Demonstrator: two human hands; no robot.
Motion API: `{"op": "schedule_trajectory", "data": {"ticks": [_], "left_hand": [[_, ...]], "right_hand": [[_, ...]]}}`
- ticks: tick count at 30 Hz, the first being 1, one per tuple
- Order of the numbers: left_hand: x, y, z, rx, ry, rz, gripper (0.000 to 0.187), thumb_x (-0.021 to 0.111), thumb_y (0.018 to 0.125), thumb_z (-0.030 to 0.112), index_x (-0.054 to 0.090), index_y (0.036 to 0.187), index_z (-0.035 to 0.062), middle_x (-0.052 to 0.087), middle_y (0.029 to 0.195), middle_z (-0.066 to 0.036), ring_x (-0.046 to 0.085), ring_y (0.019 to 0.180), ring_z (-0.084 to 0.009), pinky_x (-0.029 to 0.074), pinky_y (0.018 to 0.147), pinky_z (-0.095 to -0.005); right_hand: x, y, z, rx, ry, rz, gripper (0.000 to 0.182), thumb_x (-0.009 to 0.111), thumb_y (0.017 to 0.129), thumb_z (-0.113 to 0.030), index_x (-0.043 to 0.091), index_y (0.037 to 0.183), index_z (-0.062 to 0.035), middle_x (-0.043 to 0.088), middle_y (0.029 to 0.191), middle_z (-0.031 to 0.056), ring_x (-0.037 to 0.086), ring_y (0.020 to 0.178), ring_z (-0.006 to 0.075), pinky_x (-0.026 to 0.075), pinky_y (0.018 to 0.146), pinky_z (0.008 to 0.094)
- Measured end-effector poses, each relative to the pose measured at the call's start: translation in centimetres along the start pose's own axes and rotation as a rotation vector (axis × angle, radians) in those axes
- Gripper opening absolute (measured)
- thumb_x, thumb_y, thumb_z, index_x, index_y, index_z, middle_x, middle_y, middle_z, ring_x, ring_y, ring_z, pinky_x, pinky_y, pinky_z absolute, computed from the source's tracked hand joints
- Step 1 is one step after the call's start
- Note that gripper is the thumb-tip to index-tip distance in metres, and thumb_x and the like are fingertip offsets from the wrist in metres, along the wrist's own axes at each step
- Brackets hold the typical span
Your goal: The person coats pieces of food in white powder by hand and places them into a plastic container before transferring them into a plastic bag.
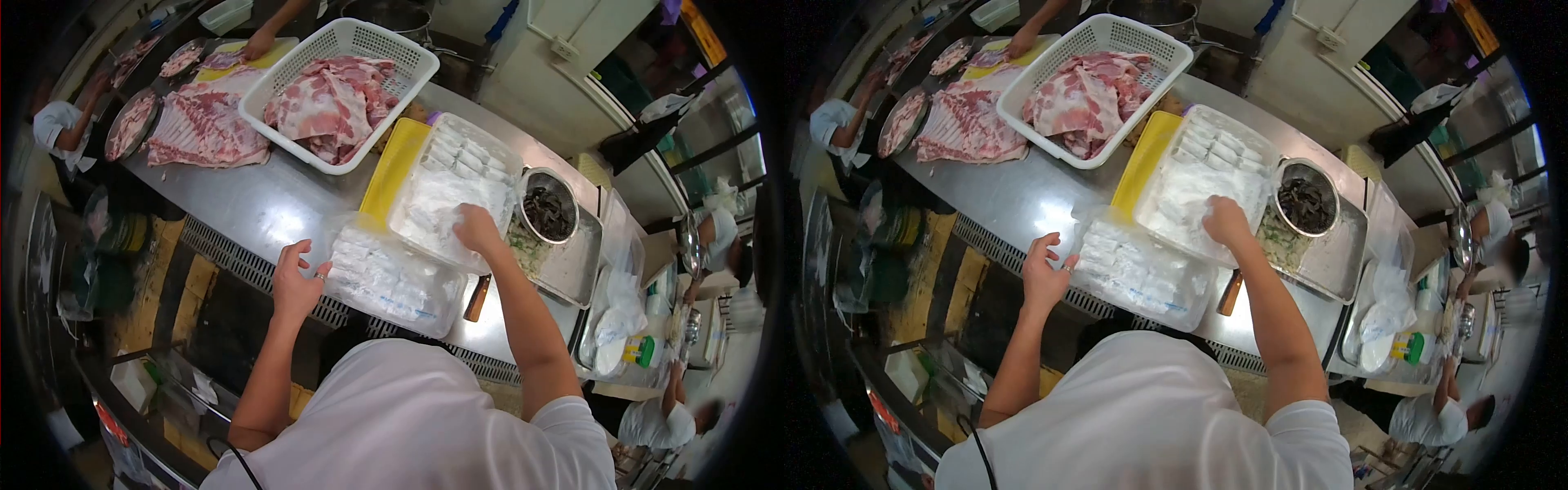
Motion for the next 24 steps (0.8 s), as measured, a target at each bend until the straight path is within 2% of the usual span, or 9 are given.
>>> {"op": "schedule_trajectory", "data": {"ticks": [2, 3, 6, 10, 11, 16, 18, 21, 24], "left_hand": [[-0.5, 0.0, -0.6, -0.024, -0.007, 0.012, 0.058, 0.088, 0.077, 0.009, 0.064, 0.13, 0.0037, 0.067, 0.116, -0.011, 0.063, 0.086, -0.0244, 0.054, 0.08, -0.0394], [-0.6, 0.1, -1.0, -0.023, 0.0, 0.016, 0.057, 0.088, 0.077, 0.009, 0.065, 0.129, 0.0038, 0.067, 0.116, -0.01, 0.063, 0.085, -0.0233, 0.053, 0.077, -0.0381], [-0.6, 0.0, -1.9, -0.019, 0.025, 0.011, 0.056, 0.089, 0.076, 0.009, 0.066, 0.127, 0.0039, 0.068, 0.117, -0.01, 0.064, 0.086, -0.0212, 0.053, 0.073, -0.0357], [-0.4, -0.1, -1.7, -0.048, 0.11, -0.091, 0.055, 0.088, 0.078, 0.014, 0.066, 0.127, 0.0039, 0.068, 0.118, -0.01, 0.066, 0.089, -0.0227, 0.055, 0.079, -0.0363], [-0.3, -0.3, -1.6, -0.056, 0.155, -0.121, 0.053, 0.087, 0.079, 0.014, 0.067, 0.126, 0.0039, 0.068, 0.117, -0.011, 0.067, 0.089, -0.0232, 0.055, 0.079, -0.0364], [0.4, -0.4, -3.1, -0.101, 0.122, -0.193, 0.034, 0.082, 0.084, 0.012, 0.071, 0.115, 0.0027, 0.072, 0.1, -0.011, 0.069, 0.08, -0.025, 0.056, 0.076, -0.037], [0.4, -0.4, -3.7, -0.141, 0.074, -0.168, 0.024, 0.079, 0.086, 0.01, 0.073, 0.108, 0.0017, 0.073, 0.09, -0.011, 0.069, 0.075, -0.025, 0.057, 0.073, -0.0369], [0.6, -0.4, -4.4, -0.201, -0.008, -0.15, 0.016, 0.077, 0.088, 0.007, 0.073, 0.102, 0.0007, 0.073, 0.082, -0.01, 0.068, 0.071, -0.0223, 0.056, 0.071, -0.0349], [0.8, -0.5, -5.2, -0.235, -0.108, -0.129, 0.012, 0.076, 0.09, 0.005, 0.074, 0.1, 0.0001, 0.073, 0.082, -0.009, 0.068, 0.072, -0.0171, 0.055, 0.069, -0.0319]], "right_hand": [[-0.6, -0.2, 0.3, -0.026, 0.252, 0.214, 0.044, 0.07, 0.086, -0.015, 0.064, 0.125, 0.005, 0.07, 0.115, 0.0295, 0.066, 0.112, 0.0459, 0.053, 0.098, 0.0497], [-1.9, -1.0, -1.2, 0.04, 0.213, 0.214, 0.04, 0.068, 0.086, -0.011, 0.065, 0.123, 0.0053, 0.07, 0.113, 0.0309, 0.066, 0.111, 0.0474, 0.053, 0.097, 0.0498], [-0.2, -1.8, -0.3, -0.034, 0.037, 0.033, 0.039, 0.068, 0.085, -0.009, 0.066, 0.121, 0.006, 0.07, 0.112, 0.0323, 0.065, 0.111, 0.0475, 0.052, 0.098, 0.0494], [-4.4, -3.6, -4.1, 0.04, 0.236, 0.273, 0.032, 0.067, 0.087, -0.005, 0.07, 0.117, 0.0057, 0.072, 0.104, 0.0301, 0.071, 0.098, 0.0453, 0.056, 0.088, 0.0471], [-5.1, -4.3, -5.5, 0.041, 0.297, 0.293, 0.029, 0.067, 0.088, -0.005, 0.07, 0.115, 0.0055, 0.073, 0.099, 0.0274, 0.073, 0.087, 0.0414, 0.058, 0.082, 0.0435], [-0.1, -7.8, -13.8, -0.124, 0.611, -0.073, 0.034, 0.071, 0.086, -0.007, 0.068, 0.118, 0.0056, 0.072, 0.095, 0.024, 0.07, 0.081, 0.0353, 0.057, 0.081, 0.0417], [3.8, -8.7, -17.0, -0.24, 0.643, -0.137, 0.035, 0.073, 0.085, -0.008, 0.068, 0.117, 0.0053, 0.071, 0.101, 0.0267, 0.07, 0.087, 0.0394, 0.057, 0.084, 0.0447], [7.4, -9.7, -19.3, -0.38, 0.482, -0.121, 0.034, 0.075, 0.085, -0.011, 0.068, 0.114, 0.0065, 0.069, 0.109, 0.0306, 0.069, 0.095, 0.0443, 0.056, 0.088, 0.048], [8.2, -10.7, -18.1, -0.261, 0.339, -0.144, 0.031, 0.075, 0.085, -0.013, 0.067, 0.107, 0.0066, 0.069, 0.102, 0.0309, 0.067, 0.094, 0.0491, 0.055, 0.087, 0.0512]]}}
Point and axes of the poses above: each hand's wrist, its own y-axis towards the middle knuckle, its own x-axis out of the palm, z = x × y, the point moved 5 cm from there along y, towards the middle knuckle
